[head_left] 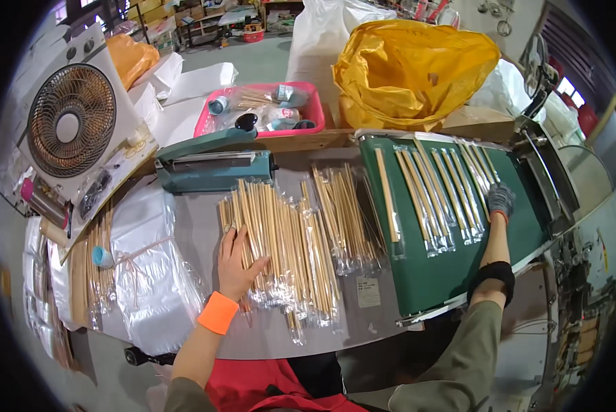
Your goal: Bundling disposable wooden chopsticks, placing them into plastic bags, and sealing the bags using a heat-sealing machine.
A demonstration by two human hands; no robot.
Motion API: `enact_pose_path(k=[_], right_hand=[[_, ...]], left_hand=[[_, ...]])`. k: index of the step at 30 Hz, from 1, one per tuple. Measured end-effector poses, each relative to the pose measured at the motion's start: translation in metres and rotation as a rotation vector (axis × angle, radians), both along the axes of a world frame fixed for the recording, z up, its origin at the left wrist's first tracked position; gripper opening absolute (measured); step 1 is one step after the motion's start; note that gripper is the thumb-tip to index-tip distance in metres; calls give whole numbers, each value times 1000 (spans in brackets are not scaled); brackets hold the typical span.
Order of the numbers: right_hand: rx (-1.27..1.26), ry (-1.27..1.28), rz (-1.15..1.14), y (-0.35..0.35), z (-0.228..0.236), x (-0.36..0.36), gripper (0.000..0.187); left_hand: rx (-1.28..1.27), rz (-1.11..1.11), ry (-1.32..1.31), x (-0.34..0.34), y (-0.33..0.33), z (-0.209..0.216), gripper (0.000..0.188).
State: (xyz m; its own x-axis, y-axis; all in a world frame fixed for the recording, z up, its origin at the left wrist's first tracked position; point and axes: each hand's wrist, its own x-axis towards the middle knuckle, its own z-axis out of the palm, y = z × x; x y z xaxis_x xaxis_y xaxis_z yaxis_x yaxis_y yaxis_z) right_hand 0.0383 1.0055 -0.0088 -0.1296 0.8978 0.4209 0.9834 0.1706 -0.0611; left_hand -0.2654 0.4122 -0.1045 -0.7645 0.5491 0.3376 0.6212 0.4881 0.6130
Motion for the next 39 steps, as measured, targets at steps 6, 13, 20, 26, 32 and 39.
enact_pose_path(k=[6, 13, 20, 26, 32, 39], right_hand=[[260, -99, 448, -60, -33, -49, 22], [24, -49, 863, -276, 4, -127, 29], [-237, -250, 832, -354, -37, -249, 69], [-674, 158, 686, -274, -68, -253, 86], [-1358, 706, 950, -461, -37, -241, 75], [-1290, 1184, 911, -575, -80, -116, 59]], left_hand=[[30, -55, 63, 1, 15, -7, 75], [134, -3, 87, 29, 13, -11, 78], [379, 79, -164, 33, -17, 3, 87], [663, 18, -1163, -9, -53, 29, 85], [745, -253, -1095, 4, -33, 30, 71], [708, -71, -846, 107, -104, 14, 91]])
